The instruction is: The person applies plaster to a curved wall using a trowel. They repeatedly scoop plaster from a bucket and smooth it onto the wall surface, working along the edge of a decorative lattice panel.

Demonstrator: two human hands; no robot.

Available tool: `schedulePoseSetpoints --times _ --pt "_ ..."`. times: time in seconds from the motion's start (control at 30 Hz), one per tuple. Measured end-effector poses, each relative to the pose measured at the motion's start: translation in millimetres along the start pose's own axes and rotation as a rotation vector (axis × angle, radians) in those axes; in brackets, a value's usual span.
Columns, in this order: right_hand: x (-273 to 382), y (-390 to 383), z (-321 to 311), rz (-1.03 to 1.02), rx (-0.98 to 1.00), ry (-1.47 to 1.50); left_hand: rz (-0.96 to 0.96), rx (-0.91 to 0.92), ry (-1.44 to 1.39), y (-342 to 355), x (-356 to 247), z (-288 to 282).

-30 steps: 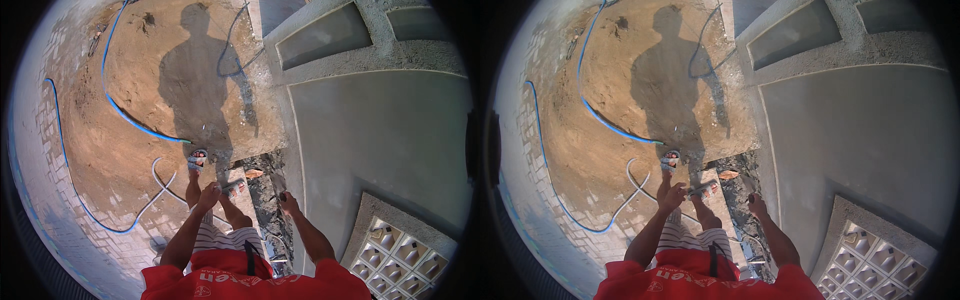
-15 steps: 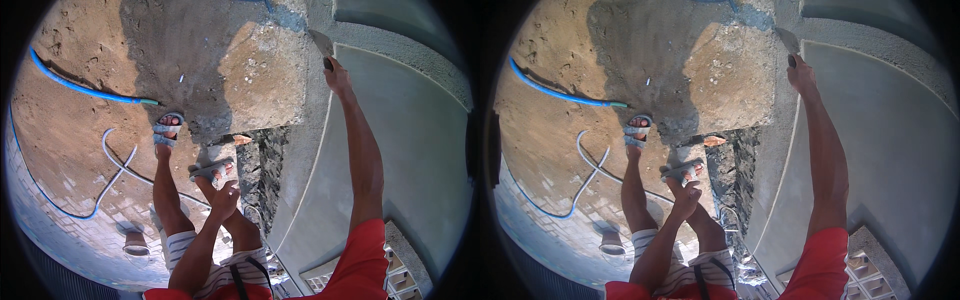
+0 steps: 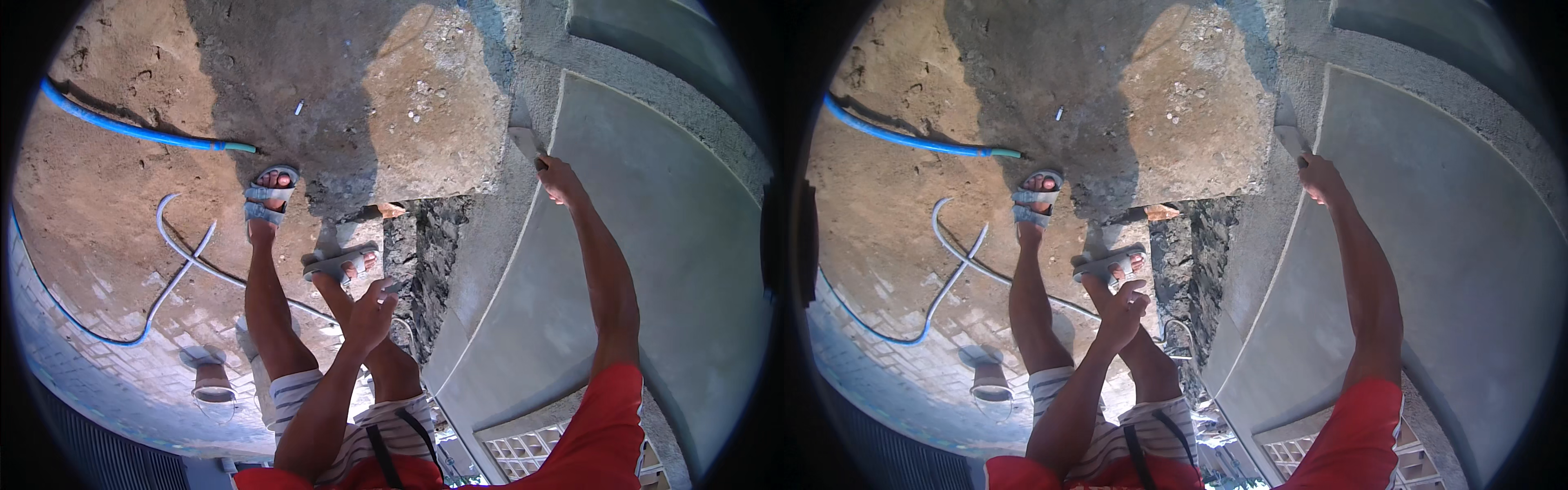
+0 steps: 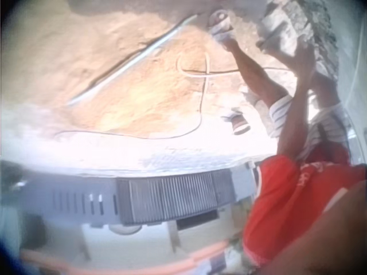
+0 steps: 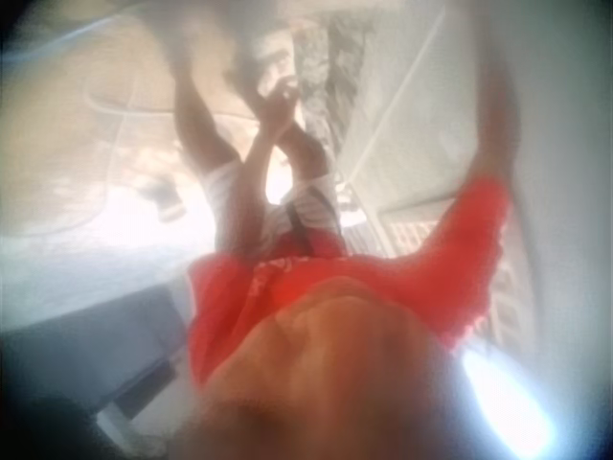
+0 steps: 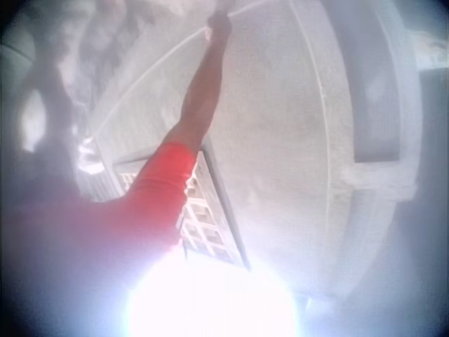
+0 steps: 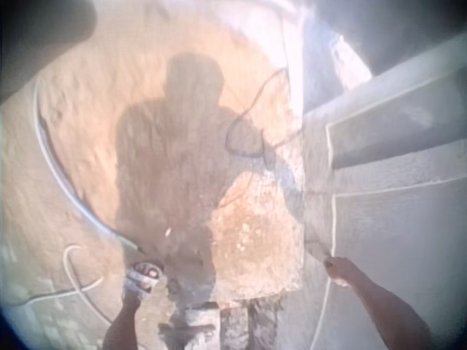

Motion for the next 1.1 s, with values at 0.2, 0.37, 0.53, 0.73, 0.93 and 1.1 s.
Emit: schedulePoseSetpoints --times 0.2,0.37,0.53,0.73,0.93,1.1 --pt "-32.7 15.9 27.6 -0.193 -0.191 -0.010 -0.021 0.000 -0.047 3.2 -6.2 -0.5" --pt "-72.0 4.3 82.1 -0.113 -0.015 -0.091 0.002 -0.050 -0.035 8.5 -1.8 -7.4" --pt "-122.5 -14.2 133.7 -0.053 -0.011 -0.087 -0.006 -0.027 -0.046 9.7 -5.7 -3.0" --pt "-143.7 -24.5 176.1 -0.054 -0.068 0.000 -0.020 -0.018 -0.062 10.0 -3.9 1.7" --pt "-165.8 2.4 239.3 -0.074 -0.020 -0.053 -0.022 -0.033 -0.057 11.2 3.0 3.5" --pt "-140.3 19.7 247.3 -0.031 0.048 -0.072 -0.075 0.022 -0.069 7.5 7.0 8.8"
Point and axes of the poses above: each hand's wrist, its own y-axis towards the middle knuckle, its own z-axis out of the palm, x = y × z, the point moved 6 cm from there along y, towards the middle knuckle, and after that the axes turned 14 degrees about z, right-handed, at the moved point
